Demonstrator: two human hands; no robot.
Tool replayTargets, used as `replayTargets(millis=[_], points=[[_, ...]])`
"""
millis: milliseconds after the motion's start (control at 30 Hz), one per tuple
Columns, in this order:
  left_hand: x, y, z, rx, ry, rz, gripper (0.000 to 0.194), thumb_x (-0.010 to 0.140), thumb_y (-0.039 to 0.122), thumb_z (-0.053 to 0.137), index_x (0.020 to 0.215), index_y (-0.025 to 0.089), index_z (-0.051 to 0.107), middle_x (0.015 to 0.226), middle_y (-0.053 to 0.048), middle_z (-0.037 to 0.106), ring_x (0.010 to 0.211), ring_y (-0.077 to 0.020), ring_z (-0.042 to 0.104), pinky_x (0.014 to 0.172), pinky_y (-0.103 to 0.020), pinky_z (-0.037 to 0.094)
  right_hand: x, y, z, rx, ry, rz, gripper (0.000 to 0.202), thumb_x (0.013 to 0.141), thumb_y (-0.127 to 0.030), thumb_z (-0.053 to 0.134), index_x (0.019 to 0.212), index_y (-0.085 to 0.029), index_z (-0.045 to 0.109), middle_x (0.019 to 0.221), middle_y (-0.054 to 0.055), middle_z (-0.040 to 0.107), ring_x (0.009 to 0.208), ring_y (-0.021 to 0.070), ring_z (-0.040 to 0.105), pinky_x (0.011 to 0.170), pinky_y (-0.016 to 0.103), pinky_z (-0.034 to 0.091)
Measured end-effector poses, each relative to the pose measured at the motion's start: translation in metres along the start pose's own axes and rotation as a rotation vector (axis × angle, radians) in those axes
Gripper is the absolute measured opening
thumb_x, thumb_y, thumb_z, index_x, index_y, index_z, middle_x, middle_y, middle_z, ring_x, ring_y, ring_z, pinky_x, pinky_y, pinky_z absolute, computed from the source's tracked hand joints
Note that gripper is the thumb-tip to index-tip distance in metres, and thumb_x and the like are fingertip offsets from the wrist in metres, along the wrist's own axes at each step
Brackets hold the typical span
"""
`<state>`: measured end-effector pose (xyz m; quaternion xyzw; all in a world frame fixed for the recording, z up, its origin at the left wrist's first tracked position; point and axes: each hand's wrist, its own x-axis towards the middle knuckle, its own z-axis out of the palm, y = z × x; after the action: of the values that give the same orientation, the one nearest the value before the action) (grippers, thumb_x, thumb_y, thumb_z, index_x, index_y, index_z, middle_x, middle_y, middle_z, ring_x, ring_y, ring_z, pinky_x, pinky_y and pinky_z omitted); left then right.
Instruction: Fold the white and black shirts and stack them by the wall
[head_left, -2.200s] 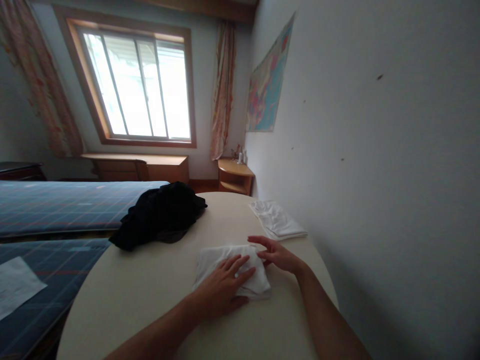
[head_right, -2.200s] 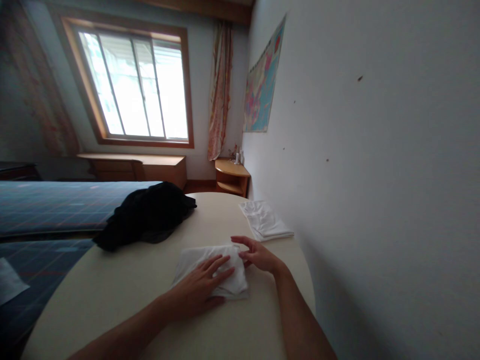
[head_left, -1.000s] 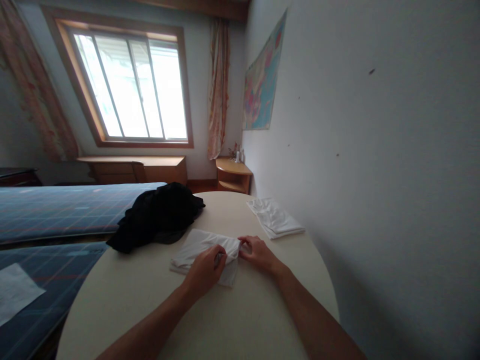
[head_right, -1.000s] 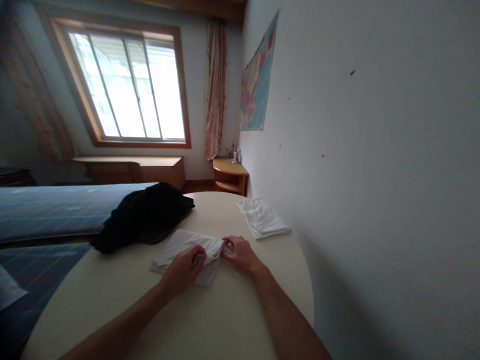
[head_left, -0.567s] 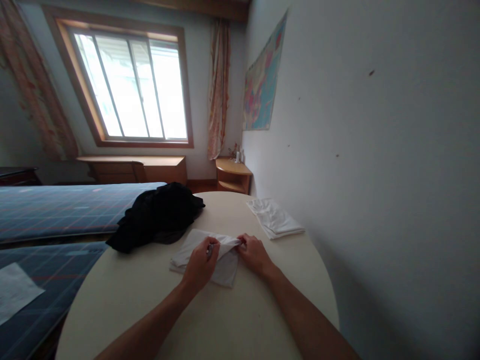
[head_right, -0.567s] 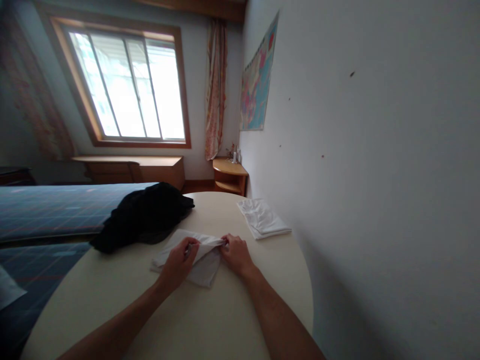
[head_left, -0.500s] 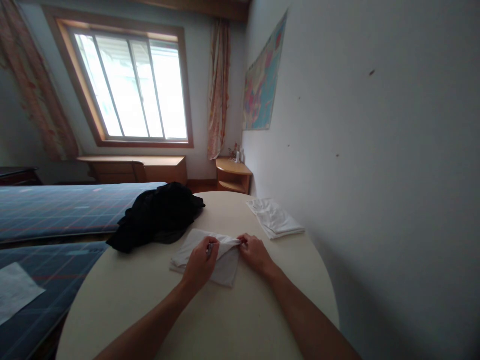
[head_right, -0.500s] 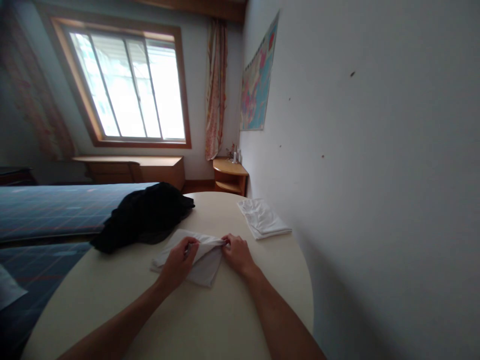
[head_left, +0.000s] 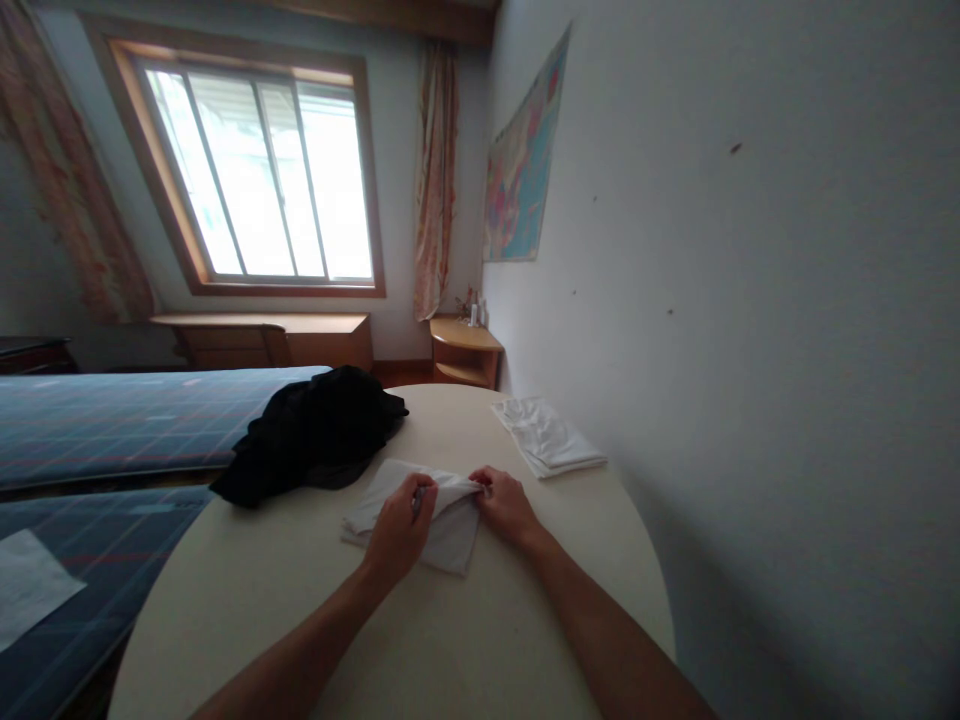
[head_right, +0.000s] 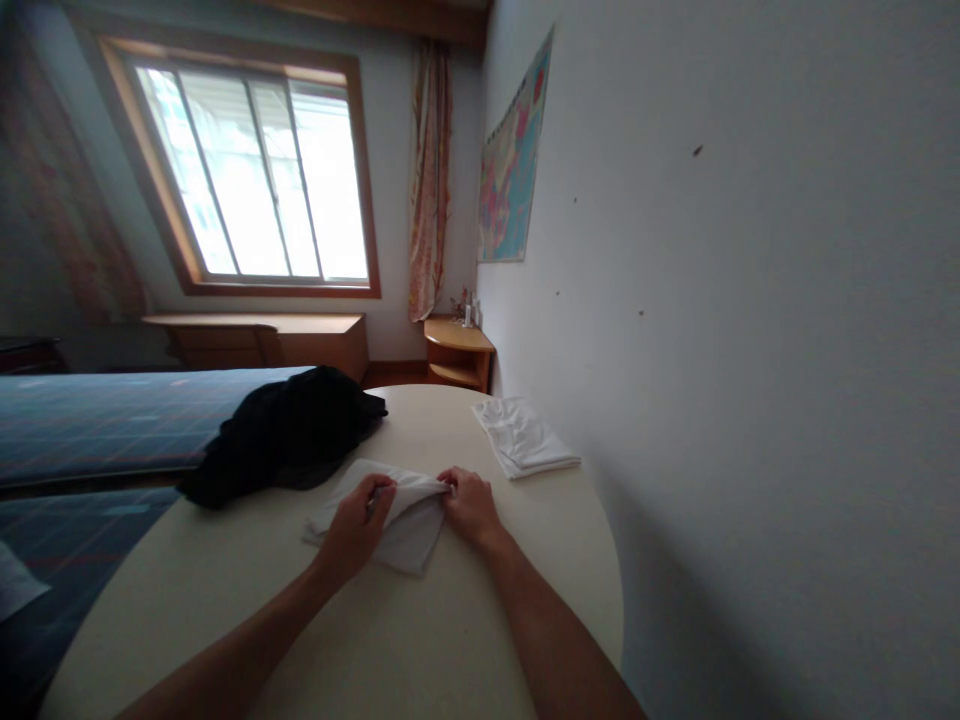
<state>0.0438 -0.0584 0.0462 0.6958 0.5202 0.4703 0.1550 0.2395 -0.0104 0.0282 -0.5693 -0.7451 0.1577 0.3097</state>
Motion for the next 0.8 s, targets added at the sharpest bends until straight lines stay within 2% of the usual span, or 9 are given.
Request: replayTargets(millis=[100, 167, 333, 400, 533, 633, 700, 767, 800], points=[[-0.003, 0.002, 0.000, 0.045, -0.033, 0.019, 0.026, 0.095, 0.040, 0.040, 0.091, 0.021, 0.056, 0.077, -0.002, 0.065, 0.070, -0.0186, 0.063, 0.066, -0.028, 0.046, 0.000, 0.000, 0.000, -0.047, 0.005, -0.031, 0.023, 0.081, -0.027, 0.058, 0.099, -0.022, 0.072, 0.100, 0.005, 0.074, 0.095, 0.0213, 0.064, 0.085, 0.030, 0.044], [-0.006, 0.004, -0.002, 0.104, -0.101, 0.083, 0.022, 0.095, 0.037, 0.041, 0.090, 0.022, 0.056, 0.079, -0.002, 0.065, 0.072, -0.0185, 0.063, 0.068, -0.028, 0.045, 0.000, 0.003, 0.001, -0.075, 0.000, -0.055, 0.025, 0.081, -0.027, 0.057, 0.101, -0.023, 0.073, 0.103, 0.006, 0.074, 0.099, 0.0223, 0.064, 0.089, 0.031, 0.043], [-0.014, 0.010, -0.006, 0.225, -0.417, 0.368, 0.012, 0.089, 0.022, 0.048, 0.091, 0.023, 0.061, 0.089, -0.003, 0.068, 0.078, -0.0175, 0.063, 0.070, -0.027, 0.044, 0.001, 0.020, -0.005, 0.066, -0.091, -0.139, 0.040, 0.081, -0.016, 0.050, 0.113, -0.026, 0.073, 0.113, 0.003, 0.073, 0.107, 0.0203, 0.064, 0.098, 0.032, 0.044], [-0.016, 0.012, -0.007, 0.240, -0.524, 0.452, 0.012, 0.086, 0.021, 0.052, 0.093, 0.024, 0.062, 0.093, -0.003, 0.069, 0.083, -0.0183, 0.064, 0.071, -0.027, 0.045, 0.001, 0.025, -0.010, 0.120, -0.124, -0.180, 0.045, 0.081, -0.015, 0.049, 0.119, -0.026, 0.070, 0.117, 0.003, 0.072, 0.109, 0.0200, 0.064, 0.101, 0.033, 0.044], [-0.016, 0.015, -0.012, 0.185, -0.635, 0.486, 0.014, 0.089, 0.027, 0.055, 0.099, 0.025, 0.063, 0.091, -0.001, 0.070, 0.082, -0.0167, 0.065, 0.074, -0.026, 0.046, -0.001, 0.029, -0.019, 0.176, -0.163, -0.224, 0.046, 0.082, -0.016, 0.049, 0.122, -0.026, 0.068, 0.119, 0.003, 0.071, 0.111, 0.0213, 0.063, 0.101, 0.037, 0.045], [-0.009, 0.009, -0.018, 0.163, -0.573, 0.437, 0.019, 0.094, 0.026, 0.046, 0.104, 0.025, 0.063, 0.094, -0.002, 0.070, 0.084, -0.0155, 0.066, 0.078, -0.026, 0.049, -0.001, 0.032, -0.022, 0.265, -0.199, -0.235, 0.044, 0.084, -0.019, 0.047, 0.122, -0.023, 0.068, 0.119, 0.005, 0.070, 0.111, 0.0216, 0.064, 0.100, 0.038, 0.046], [-0.001, -0.004, -0.021, 0.217, -0.440, 0.403, 0.026, 0.096, 0.025, 0.043, 0.114, 0.025, 0.061, 0.112, -0.005, 0.068, 0.104, -0.0184, 0.063, 0.092, -0.030, 0.048, -0.001, 0.036, -0.022, 0.330, -0.210, -0.239, 0.042, 0.084, -0.019, 0.046, 0.119, -0.021, 0.070, 0.118, 0.006, 0.071, 0.110, 0.0216, 0.065, 0.100, 0.038, 0.047], [0.005, -0.022, -0.024, 0.321, -0.324, 0.353, 0.036, 0.095, 0.028, 0.045, 0.129, 0.024, 0.055, 0.139, -0.009, 0.055, 0.130, -0.0244, 0.048, 0.109, -0.039, 0.039, 0.000, 0.039, -0.021, 0.356, -0.193, -0.239, 0.041, 0.083, -0.017, 0.046, 0.114, -0.020, 0.072, 0.116, 0.006, 0.072, 0.110, 0.0216, 0.065, 0.101, 0.038, 0.046], [0.007, -0.032, -0.024, 0.385, -0.306, 0.310, 0.042, 0.094, 0.031, 0.048, 0.136, 0.022, 0.051, 0.148, -0.011, 0.045, 0.139, -0.0283, 0.037, 0.113, -0.045, 0.033, 0.001, 0.040, -0.021, 0.352, -0.179, -0.234, 0.041, 0.081, -0.015, 0.047, 0.111, -0.020, 0.073, 0.114, 0.006, 0.073, 0.110, 0.0213, 0.065, 0.102, 0.038, 0.046]])
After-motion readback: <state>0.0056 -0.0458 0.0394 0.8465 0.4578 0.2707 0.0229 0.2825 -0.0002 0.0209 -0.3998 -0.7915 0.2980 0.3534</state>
